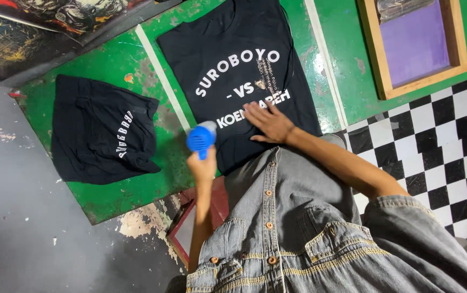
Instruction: The person uses a squeegee to apply purple ink through a screen printing frame onto a black t-shirt. After removing the frame, the person uses a blue hairdryer to dry the printed design on the t-shirt.
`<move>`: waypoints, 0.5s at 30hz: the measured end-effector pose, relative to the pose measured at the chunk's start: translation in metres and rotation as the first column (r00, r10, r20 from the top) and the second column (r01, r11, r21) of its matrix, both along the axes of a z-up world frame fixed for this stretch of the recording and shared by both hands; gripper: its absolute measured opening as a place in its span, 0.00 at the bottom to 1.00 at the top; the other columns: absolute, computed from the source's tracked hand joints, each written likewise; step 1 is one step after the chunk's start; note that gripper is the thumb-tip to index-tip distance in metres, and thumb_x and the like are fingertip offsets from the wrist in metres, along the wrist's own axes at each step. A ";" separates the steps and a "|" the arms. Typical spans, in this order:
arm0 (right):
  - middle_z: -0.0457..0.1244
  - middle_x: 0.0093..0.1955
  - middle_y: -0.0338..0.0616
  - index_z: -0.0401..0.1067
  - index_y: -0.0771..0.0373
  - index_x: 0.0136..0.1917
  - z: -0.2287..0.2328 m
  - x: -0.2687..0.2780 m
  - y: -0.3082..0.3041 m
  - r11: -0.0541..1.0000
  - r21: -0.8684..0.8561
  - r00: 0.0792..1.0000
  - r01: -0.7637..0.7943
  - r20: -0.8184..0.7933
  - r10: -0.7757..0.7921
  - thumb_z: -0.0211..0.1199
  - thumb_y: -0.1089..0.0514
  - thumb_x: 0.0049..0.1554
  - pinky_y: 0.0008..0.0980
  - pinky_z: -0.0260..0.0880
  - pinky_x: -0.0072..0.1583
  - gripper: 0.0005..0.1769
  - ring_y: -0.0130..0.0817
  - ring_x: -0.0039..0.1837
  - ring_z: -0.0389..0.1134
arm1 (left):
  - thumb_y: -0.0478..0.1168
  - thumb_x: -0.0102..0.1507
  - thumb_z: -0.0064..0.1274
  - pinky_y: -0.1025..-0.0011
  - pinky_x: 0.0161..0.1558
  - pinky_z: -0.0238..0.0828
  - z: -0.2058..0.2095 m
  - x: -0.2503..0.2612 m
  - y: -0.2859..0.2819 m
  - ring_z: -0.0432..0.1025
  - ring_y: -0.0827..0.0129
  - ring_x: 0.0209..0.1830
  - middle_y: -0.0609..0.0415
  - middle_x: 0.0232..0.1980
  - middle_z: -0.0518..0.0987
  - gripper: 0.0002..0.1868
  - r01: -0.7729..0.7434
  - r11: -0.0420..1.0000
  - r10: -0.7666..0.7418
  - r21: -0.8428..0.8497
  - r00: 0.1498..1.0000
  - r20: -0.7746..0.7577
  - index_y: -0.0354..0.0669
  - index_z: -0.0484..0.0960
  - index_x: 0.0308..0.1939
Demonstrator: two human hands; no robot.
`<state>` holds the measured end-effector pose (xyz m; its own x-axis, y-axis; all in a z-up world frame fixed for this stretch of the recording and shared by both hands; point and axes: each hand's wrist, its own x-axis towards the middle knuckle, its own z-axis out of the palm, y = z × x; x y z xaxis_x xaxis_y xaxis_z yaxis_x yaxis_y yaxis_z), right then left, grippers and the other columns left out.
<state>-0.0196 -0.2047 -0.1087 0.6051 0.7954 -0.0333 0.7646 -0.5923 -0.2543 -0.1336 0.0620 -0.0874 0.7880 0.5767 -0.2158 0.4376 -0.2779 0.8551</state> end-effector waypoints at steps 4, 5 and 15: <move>0.39 0.86 0.52 0.39 0.56 0.85 0.005 0.007 -0.044 0.990 -0.101 0.991 0.098 -0.078 -0.106 0.35 0.21 0.61 0.64 0.38 0.77 0.53 0.47 0.85 0.41 | 0.33 0.55 0.62 0.76 0.24 0.52 -0.005 -0.024 0.071 0.59 0.75 0.17 0.59 0.14 0.65 0.20 -0.099 0.982 0.077 0.159 0.987 0.138 0.47 0.69 0.13; 0.39 0.86 0.52 0.39 0.56 0.85 0.004 0.008 -0.047 0.990 -0.101 0.991 0.098 -0.080 -0.107 0.35 0.21 0.61 0.64 0.38 0.77 0.53 0.47 0.85 0.41 | 0.33 0.55 0.62 0.76 0.24 0.52 -0.009 -0.024 0.075 0.59 0.75 0.17 0.59 0.14 0.65 0.20 -0.098 0.982 0.076 0.159 0.988 0.136 0.47 0.69 0.13; 0.36 0.87 0.52 0.46 0.54 0.84 -0.014 0.020 0.026 0.997 0.021 0.997 0.069 -0.039 -0.068 0.28 0.16 0.57 0.65 0.29 0.79 0.56 0.50 0.86 0.34 | 0.43 0.48 0.68 0.69 0.18 0.56 0.010 0.041 -0.057 0.66 0.68 0.11 0.55 0.10 0.67 0.20 0.126 0.991 -0.128 0.041 0.991 0.048 0.49 0.72 0.08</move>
<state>0.0002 -0.1785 -0.1230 0.6571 0.7527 -0.0399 0.7117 -0.6370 -0.2963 -0.0930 0.0049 -0.0772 0.8648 0.4779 -0.1541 0.3532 -0.3610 0.8631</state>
